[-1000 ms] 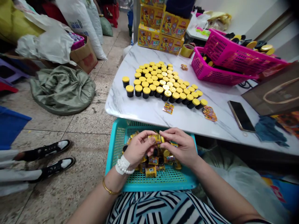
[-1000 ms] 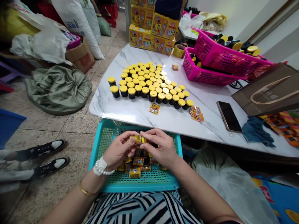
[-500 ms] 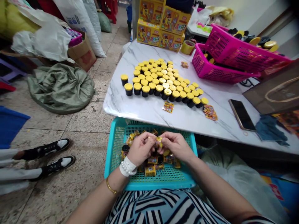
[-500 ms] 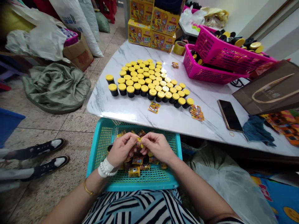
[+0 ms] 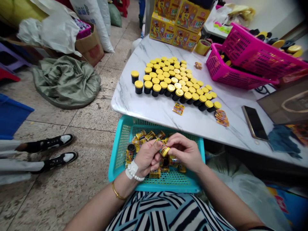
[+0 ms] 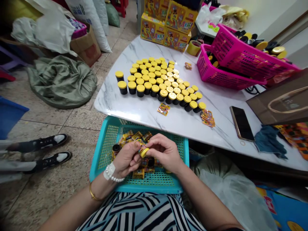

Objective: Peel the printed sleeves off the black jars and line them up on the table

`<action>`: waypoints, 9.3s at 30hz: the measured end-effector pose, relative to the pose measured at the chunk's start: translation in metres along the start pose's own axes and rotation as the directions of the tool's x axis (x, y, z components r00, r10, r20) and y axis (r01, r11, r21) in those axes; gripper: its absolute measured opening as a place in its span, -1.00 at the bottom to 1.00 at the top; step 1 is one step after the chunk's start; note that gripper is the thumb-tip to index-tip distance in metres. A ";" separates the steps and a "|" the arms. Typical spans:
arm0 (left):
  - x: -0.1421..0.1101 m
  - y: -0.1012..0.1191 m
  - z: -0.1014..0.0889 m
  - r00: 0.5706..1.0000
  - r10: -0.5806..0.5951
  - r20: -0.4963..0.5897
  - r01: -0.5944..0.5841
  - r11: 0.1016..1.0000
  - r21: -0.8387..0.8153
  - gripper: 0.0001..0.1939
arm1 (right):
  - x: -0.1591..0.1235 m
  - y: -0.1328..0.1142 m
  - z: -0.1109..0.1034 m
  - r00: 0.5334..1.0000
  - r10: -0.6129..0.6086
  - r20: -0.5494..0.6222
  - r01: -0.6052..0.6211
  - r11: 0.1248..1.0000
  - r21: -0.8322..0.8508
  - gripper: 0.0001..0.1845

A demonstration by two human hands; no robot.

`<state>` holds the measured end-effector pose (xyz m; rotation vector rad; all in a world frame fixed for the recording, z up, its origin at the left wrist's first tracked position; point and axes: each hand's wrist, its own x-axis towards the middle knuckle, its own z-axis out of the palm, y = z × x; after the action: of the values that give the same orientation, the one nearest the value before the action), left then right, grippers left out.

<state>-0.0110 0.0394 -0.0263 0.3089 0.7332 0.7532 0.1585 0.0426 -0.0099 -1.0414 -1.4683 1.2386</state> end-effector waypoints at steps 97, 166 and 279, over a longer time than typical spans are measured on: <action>0.115 0.074 0.085 0.715 0.592 0.373 0.004 -0.536 0.844 -0.80 | -0.023 -0.014 -0.034 0.721 -0.655 -0.227 0.260 0.559 -0.787 -0.84; 0.061 0.052 0.073 0.659 0.720 0.218 -0.386 0.075 0.920 -0.85 | -0.019 -0.020 -0.030 0.869 -0.016 -0.494 -0.077 0.983 -0.166 -0.66; -0.009 -0.016 0.016 0.996 0.076 -0.037 -0.082 0.976 -0.202 -0.69 | -0.034 -0.021 0.009 0.963 -0.082 -0.257 0.060 0.994 -0.095 -0.72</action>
<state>0.0041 0.0219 -0.0186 0.1418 0.6682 0.9021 0.1562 0.0045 0.0061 -1.1519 -1.3515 0.9544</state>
